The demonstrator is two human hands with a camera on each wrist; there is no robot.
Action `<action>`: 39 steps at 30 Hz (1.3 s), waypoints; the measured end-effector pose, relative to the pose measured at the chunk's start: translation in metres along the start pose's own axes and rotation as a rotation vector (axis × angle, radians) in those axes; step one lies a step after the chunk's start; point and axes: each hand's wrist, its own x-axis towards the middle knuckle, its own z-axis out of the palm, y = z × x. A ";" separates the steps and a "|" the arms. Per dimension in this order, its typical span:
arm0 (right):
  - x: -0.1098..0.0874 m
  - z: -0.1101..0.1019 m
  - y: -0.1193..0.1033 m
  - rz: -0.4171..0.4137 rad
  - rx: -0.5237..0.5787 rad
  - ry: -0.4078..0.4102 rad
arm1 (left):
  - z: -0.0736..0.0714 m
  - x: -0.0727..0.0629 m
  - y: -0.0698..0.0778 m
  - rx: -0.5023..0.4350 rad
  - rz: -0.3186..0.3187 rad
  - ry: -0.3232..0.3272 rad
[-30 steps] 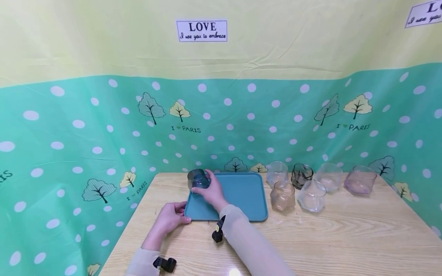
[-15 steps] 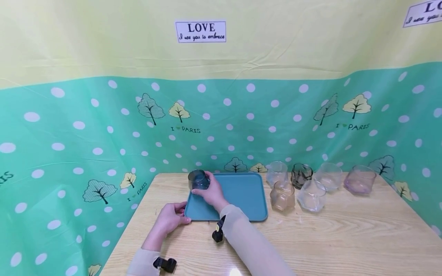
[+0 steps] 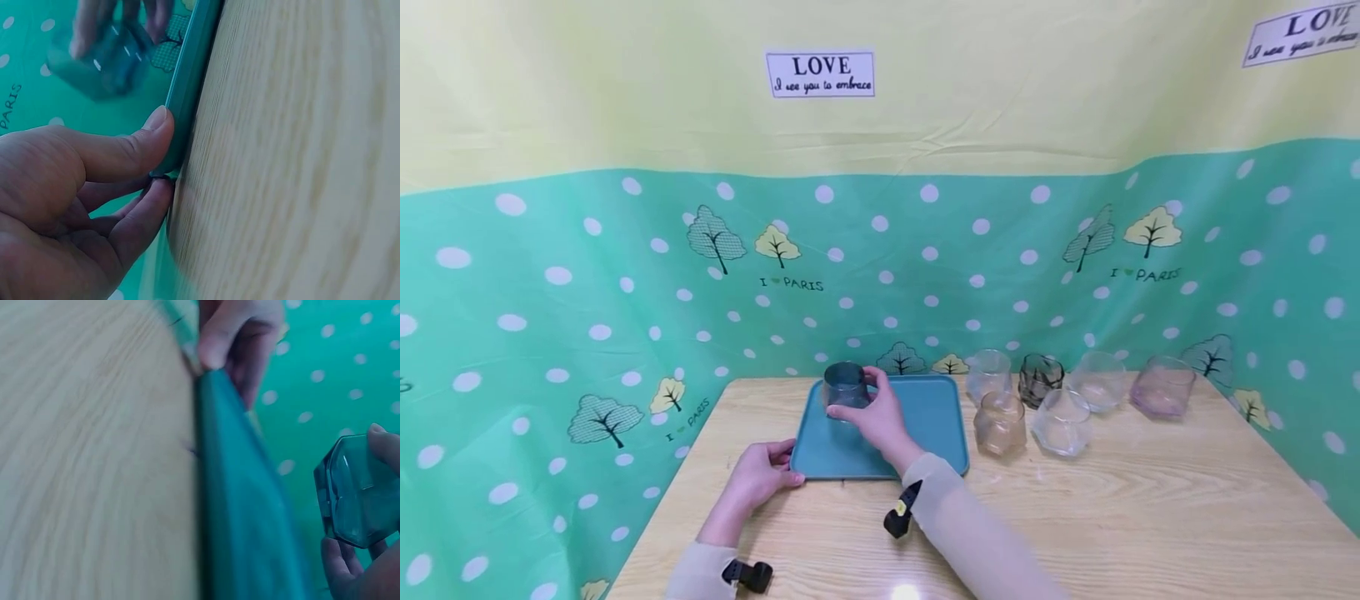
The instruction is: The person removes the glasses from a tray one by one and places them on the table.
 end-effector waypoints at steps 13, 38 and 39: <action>-0.046 -0.116 -0.046 -0.117 0.034 -0.053 | -0.012 -0.005 -0.008 0.019 -0.004 0.005; -0.102 -0.383 0.004 0.057 -0.286 0.294 | 0.000 0.004 -0.001 0.027 0.001 -0.008; -0.103 -0.389 0.008 0.070 -0.285 0.298 | -0.001 0.004 -0.001 0.028 0.000 -0.008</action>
